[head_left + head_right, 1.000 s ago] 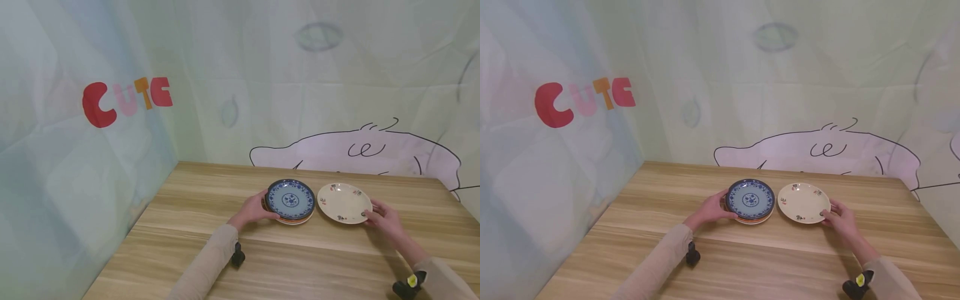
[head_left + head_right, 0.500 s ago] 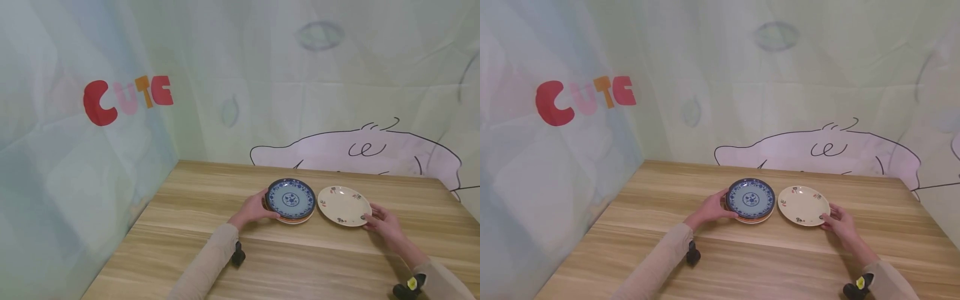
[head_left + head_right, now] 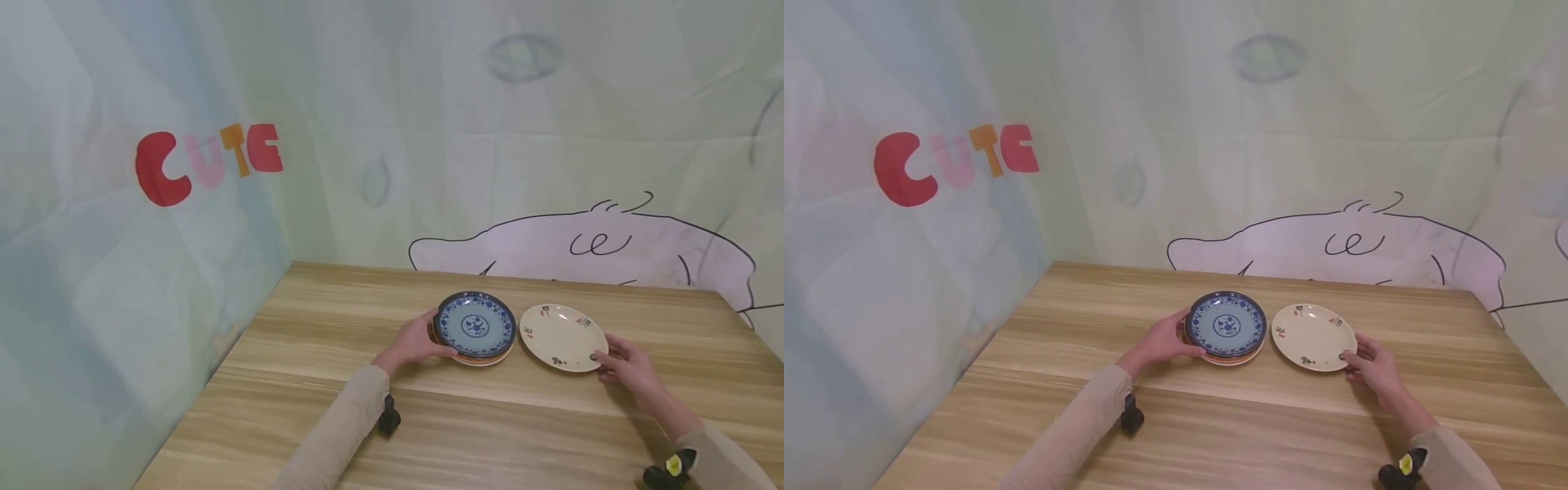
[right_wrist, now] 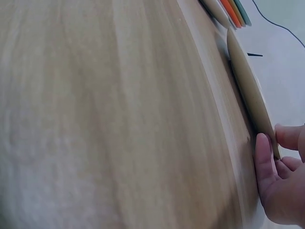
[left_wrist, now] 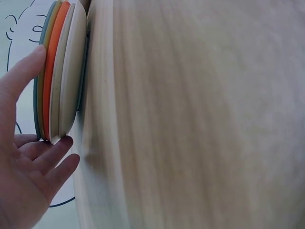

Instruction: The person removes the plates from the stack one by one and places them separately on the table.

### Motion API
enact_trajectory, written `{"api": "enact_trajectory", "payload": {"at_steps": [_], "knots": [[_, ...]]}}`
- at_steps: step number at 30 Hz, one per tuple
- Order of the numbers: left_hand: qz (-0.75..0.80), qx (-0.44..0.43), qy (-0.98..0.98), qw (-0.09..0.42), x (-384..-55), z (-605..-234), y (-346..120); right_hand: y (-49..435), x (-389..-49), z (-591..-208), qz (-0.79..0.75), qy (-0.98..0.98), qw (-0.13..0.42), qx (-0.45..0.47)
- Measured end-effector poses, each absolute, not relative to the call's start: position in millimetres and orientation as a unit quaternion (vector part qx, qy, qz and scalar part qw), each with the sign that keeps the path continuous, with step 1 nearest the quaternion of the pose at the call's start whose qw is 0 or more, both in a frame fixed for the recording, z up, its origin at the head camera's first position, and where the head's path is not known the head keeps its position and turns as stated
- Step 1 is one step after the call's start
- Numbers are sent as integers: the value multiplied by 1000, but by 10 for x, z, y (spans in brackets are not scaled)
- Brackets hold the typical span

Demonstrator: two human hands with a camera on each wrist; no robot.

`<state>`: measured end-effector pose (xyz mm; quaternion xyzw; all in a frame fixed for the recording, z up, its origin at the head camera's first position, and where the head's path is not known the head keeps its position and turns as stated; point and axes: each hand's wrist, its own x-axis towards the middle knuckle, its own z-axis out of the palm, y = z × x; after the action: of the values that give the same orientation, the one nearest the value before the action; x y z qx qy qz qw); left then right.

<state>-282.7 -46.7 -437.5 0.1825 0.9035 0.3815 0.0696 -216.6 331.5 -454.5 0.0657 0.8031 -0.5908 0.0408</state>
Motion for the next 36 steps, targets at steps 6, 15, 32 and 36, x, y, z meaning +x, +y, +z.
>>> {"api": "enact_trajectory", "payload": {"at_steps": [6, 15, 32, 36], "knots": [[381, 179, 904, 71, -2818, -4370, -458, 3322, -2173, -4561, -575, 813, 37, 79], [380, 176, 905, 70, -2813, -4372, -463, 3325, -2159, -4535, -567, 818, 44, 87], [391, 185, 900, 62, -2840, -4409, -471, 3386, -2168, -4491, -532, 844, -20, 55], [390, 182, 900, 64, -2838, -4406, -469, 3376, -2179, -4422, -518, 853, -18, 51]]}}
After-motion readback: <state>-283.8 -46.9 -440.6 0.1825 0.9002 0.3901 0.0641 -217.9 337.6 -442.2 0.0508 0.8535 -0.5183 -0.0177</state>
